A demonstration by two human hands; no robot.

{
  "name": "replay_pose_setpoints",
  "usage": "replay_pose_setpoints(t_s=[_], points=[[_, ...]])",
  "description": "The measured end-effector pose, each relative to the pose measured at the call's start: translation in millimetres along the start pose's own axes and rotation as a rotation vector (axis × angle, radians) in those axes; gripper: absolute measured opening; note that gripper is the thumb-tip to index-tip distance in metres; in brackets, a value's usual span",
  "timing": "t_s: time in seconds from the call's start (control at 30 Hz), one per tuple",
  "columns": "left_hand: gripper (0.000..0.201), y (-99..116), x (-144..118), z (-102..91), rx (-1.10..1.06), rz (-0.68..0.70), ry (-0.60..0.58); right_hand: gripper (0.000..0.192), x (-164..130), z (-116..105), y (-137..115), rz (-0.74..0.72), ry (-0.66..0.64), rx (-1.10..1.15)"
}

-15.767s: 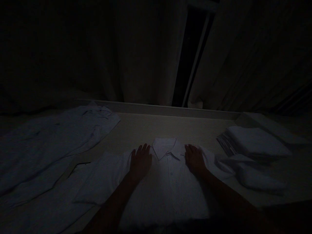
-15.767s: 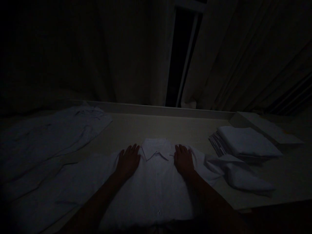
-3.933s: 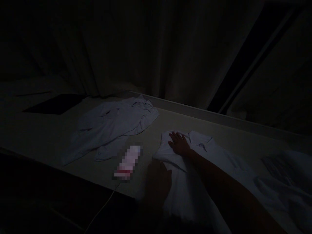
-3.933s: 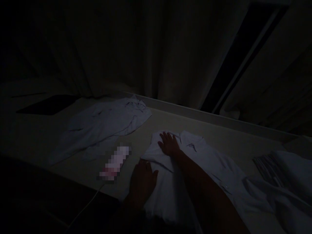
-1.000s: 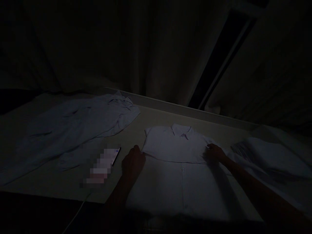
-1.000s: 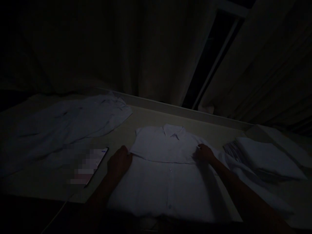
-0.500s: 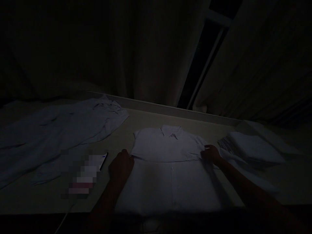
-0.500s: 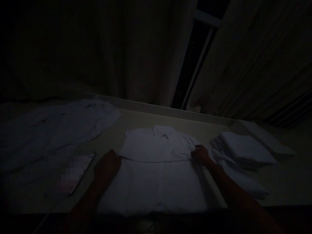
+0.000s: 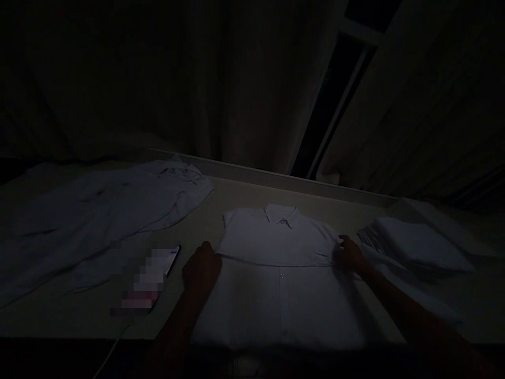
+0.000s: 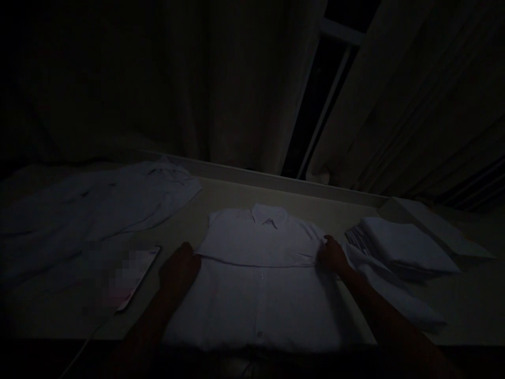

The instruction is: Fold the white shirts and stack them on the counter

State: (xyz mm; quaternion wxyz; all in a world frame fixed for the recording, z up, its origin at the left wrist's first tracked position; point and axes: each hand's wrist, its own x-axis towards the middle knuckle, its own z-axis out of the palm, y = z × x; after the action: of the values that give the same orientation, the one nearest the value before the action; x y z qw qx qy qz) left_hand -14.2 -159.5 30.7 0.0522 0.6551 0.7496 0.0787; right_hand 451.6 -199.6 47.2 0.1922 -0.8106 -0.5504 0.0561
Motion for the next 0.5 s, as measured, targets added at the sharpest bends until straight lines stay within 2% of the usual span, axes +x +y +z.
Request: replay_pose_setpoints(t_s=[0.07,0.13,0.23,0.33,0.43,0.5], points=[[0.03,2,-4,-1.6,-0.001,-0.005,0.003,0.055,5,6,-19,-0.132,0.013,-0.027],[0.034,1,-7,-1.6,-0.005,-0.006,0.002,0.05,10,20,-56,-0.326,0.009,-0.029],[0.036,-4,-9,0.2,-0.003,-0.011,-0.008,0.041,14,51,-141,-0.572,-0.076,0.025],[0.032,-11,-9,3.4,-0.017,-0.022,-0.036,0.041,19,86,-231,-0.77,-0.168,0.081],[0.025,-17,-8,7.1,-0.05,0.003,-0.046,0.041,25,117,-299,-0.85,-0.301,0.076],[0.021,-19,-8,8.3,-0.071,0.019,-0.058,0.04,29,136,-325,-0.821,-0.4,0.04]])
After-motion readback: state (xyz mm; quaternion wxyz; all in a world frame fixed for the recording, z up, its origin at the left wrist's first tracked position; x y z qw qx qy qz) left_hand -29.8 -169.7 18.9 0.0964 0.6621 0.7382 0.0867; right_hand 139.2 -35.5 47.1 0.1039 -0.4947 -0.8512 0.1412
